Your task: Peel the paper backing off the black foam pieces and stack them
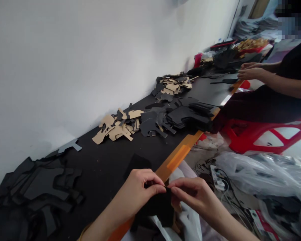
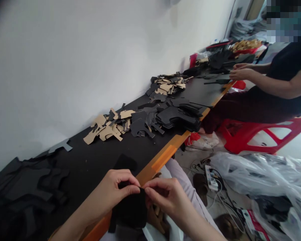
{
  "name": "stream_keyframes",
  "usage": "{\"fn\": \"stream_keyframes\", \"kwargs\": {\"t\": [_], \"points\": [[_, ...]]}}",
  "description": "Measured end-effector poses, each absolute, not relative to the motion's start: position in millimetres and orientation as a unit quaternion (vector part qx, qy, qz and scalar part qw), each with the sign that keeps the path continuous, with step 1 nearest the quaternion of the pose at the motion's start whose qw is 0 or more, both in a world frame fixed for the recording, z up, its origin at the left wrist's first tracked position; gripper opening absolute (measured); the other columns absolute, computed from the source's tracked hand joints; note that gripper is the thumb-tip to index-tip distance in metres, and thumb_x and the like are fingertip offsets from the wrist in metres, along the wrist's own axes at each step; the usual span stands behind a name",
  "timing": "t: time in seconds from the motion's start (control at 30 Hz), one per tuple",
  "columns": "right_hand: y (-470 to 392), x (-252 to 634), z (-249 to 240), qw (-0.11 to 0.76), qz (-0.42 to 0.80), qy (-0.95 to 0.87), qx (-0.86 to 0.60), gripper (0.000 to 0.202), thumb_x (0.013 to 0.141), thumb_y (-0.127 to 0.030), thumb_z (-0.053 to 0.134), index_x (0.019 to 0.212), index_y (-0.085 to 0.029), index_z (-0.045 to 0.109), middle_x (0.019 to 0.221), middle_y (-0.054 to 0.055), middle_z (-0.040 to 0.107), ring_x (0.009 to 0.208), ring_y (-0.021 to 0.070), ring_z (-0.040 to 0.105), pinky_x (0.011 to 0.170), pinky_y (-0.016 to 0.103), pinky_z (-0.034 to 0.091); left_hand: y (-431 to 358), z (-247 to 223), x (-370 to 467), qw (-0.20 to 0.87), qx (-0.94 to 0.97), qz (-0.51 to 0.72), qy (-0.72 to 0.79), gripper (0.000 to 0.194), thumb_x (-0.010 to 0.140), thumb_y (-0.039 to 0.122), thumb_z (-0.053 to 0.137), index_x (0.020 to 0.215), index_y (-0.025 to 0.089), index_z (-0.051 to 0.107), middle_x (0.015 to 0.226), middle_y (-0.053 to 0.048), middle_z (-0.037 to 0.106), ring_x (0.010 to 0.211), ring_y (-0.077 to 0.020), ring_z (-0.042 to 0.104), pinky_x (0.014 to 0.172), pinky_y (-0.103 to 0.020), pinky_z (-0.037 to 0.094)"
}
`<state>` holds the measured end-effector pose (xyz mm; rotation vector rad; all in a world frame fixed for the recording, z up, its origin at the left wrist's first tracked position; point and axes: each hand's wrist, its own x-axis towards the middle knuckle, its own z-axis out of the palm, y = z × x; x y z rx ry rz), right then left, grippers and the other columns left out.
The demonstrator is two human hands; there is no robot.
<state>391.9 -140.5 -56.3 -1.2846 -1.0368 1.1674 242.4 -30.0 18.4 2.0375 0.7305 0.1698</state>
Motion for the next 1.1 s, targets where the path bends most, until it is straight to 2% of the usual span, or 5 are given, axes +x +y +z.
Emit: {"fn": "stream_keyframes", "kwargs": {"t": [0.47, 0.73, 0.87, 0.97, 1.1], "points": [[-143, 390, -53, 0.552, 0.644, -0.356, -0.392, 0.032, 0.077, -0.045, 0.068, 0.078, -0.014, 0.063, 0.071, 0.001, 0.063, 0.054, 0.0091, 0.059, 0.049, 0.018, 0.046, -27, 20, 239, 0.493, 0.837, 0.1, 0.217, 0.004, 0.071, 0.023, 0.076, 0.074, 0.022, 0.074, 0.071, 0.002, 0.068, 0.072, -0.0114, 0.059, 0.07, -0.021, 0.042], [-140, 375, -56, 0.535, 0.672, -0.319, -0.401, 0.032, 0.079, -0.047, 0.065, 0.075, -0.017, 0.054, 0.063, -0.006, 0.052, 0.039, 0.0026, 0.043, 0.037, 0.012, 0.034, -29, 14, 229, 0.493, 0.852, 0.112, 0.137, 0.032, 0.061, 0.036, 0.081, 0.09, 0.025, 0.074, 0.072, -0.001, 0.069, 0.069, -0.0128, 0.059, 0.069, -0.023, 0.045], [-145, 375, -54, 0.536, 0.671, -0.336, -0.387, 0.037, 0.077, -0.054, 0.065, 0.078, -0.018, 0.052, 0.064, -0.005, 0.053, 0.043, 0.0062, 0.048, 0.038, 0.015, 0.036, -30, 19, 228, 0.463, 0.871, 0.107, 0.121, 0.03, 0.063, 0.037, 0.079, 0.09, 0.025, 0.075, 0.068, -0.001, 0.068, 0.067, -0.0131, 0.059, 0.074, -0.025, 0.045], [-146, 377, -52, 0.576, 0.633, -0.322, -0.404, 0.04, 0.075, -0.055, 0.066, 0.077, -0.019, 0.051, 0.06, -0.005, 0.05, 0.048, 0.0068, 0.046, 0.044, 0.016, 0.035, -31, 24, 227, 0.407, 0.894, 0.153, 0.109, 0.011, 0.072, 0.035, 0.074, 0.075, 0.025, 0.076, 0.091, -0.005, 0.065, 0.082, -0.0149, 0.059, 0.083, -0.027, 0.045], [-136, 381, -54, 0.647, 0.568, -0.242, -0.448, 0.041, 0.074, -0.054, 0.067, 0.079, -0.019, 0.047, 0.058, -0.007, 0.045, 0.049, 0.0062, 0.039, 0.046, 0.016, 0.029, -27, 27, 222, 0.322, 0.924, 0.205, 0.031, 0.01, 0.078, 0.028, 0.069, 0.07, 0.03, 0.074, 0.106, -0.005, 0.057, 0.109, -0.0203, 0.049, 0.097, -0.032, 0.04]]}}
